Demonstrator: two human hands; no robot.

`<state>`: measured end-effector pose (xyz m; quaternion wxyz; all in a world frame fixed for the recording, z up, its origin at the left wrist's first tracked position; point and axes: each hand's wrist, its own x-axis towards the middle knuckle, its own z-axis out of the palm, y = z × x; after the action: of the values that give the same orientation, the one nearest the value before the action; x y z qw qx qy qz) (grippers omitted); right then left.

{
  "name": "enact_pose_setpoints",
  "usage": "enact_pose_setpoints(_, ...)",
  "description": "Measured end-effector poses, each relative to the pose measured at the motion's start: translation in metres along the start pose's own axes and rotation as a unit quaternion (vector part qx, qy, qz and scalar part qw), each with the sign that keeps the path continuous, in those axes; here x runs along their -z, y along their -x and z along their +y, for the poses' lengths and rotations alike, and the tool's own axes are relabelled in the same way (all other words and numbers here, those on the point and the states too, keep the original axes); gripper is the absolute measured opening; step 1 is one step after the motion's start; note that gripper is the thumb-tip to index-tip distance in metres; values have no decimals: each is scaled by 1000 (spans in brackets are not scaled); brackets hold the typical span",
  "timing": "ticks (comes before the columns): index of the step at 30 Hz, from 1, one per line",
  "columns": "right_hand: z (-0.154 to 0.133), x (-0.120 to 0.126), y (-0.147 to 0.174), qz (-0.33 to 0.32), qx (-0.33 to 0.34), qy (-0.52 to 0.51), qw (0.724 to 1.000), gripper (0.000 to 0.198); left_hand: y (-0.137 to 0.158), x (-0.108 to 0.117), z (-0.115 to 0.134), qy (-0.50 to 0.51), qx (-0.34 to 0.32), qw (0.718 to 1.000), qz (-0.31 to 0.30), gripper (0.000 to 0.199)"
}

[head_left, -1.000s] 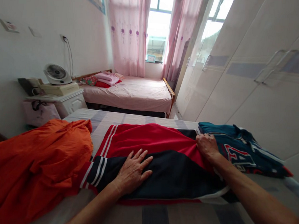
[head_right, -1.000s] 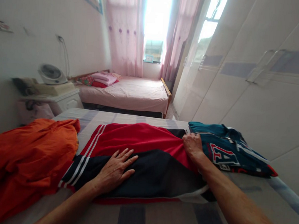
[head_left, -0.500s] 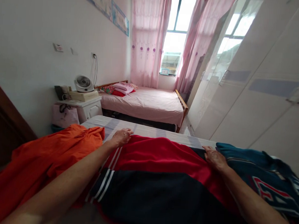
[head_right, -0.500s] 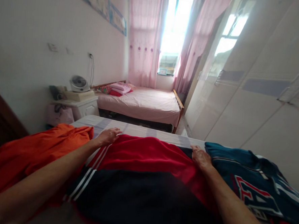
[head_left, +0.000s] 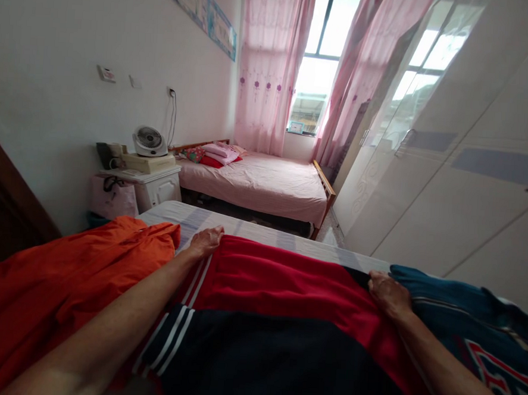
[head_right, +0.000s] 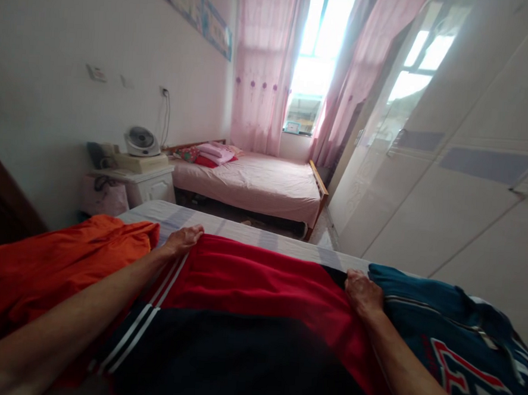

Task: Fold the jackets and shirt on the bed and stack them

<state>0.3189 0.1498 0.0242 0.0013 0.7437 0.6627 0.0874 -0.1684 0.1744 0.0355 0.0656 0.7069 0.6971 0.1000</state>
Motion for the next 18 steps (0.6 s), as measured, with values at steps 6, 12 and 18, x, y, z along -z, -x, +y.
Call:
enact_pose_setpoints(6,-2,-2,-4,2,25,-8,1000,26,2,3,1,17,-108,993,-46,44)
enact_pose_setpoints(12,7,24,2,52,20,-37,998,27,11,23,9,-18,-119,993,8,16)
enact_pose_setpoints(18,40,34,58,181,84,-143,969,21,63,55,13,-47,-184,979,70,11)
